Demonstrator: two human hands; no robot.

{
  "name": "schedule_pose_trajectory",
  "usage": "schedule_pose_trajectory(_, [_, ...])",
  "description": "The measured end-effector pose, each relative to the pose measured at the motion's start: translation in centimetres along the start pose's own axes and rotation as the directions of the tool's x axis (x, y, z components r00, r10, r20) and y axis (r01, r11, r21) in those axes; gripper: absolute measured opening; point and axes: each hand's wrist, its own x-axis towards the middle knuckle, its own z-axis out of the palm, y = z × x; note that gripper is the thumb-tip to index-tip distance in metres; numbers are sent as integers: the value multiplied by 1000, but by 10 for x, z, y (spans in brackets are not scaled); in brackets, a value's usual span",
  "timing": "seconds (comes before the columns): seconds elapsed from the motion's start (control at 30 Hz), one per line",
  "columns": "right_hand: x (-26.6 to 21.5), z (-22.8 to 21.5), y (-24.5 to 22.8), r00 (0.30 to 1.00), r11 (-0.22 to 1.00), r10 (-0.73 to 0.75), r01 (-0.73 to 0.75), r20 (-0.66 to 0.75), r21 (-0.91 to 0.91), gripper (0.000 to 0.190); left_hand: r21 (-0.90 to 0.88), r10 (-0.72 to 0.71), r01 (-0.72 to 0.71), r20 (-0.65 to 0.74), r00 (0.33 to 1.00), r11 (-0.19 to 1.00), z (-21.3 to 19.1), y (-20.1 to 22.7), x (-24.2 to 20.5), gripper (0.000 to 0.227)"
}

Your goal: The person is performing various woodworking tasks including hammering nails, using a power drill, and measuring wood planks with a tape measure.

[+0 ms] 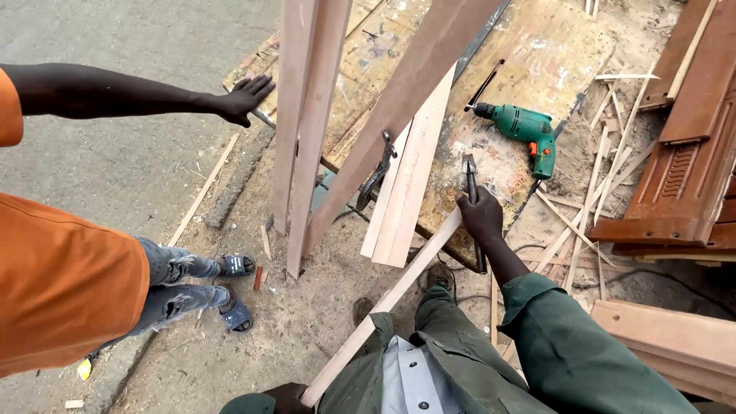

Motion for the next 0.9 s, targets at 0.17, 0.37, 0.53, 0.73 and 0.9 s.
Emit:
schedule_pose_trajectory(0.17, [-3,2,5,999,984,40,-34,33,-175,21,333,11,51,-181,983,941,-26,36,62,38])
schedule_pose_trajectory(0.37, [-20,-11,-15,998,999,11,-13,-68,-32,17,205,88,-12,-365,927,979,-26,69,72,41])
schedule_pose_trajectory(0.53, [-25,-27,-40,991,993,41,-27,-126,115,10,139,83,-21,-462,883,990,-39,120,74,46])
schedule_pose_trajectory(0.73, [-32,-41,-43,998,972,46,-38,-30,230,14,-18,172,-404,-887,428,915,-66,248,-46,21])
schedule_pose_trajectory(0.9, [-35,-45,-46,1000,946,2,-8,19,325,23,366,434,-704,-897,-90,609,-100,352,-125,33])
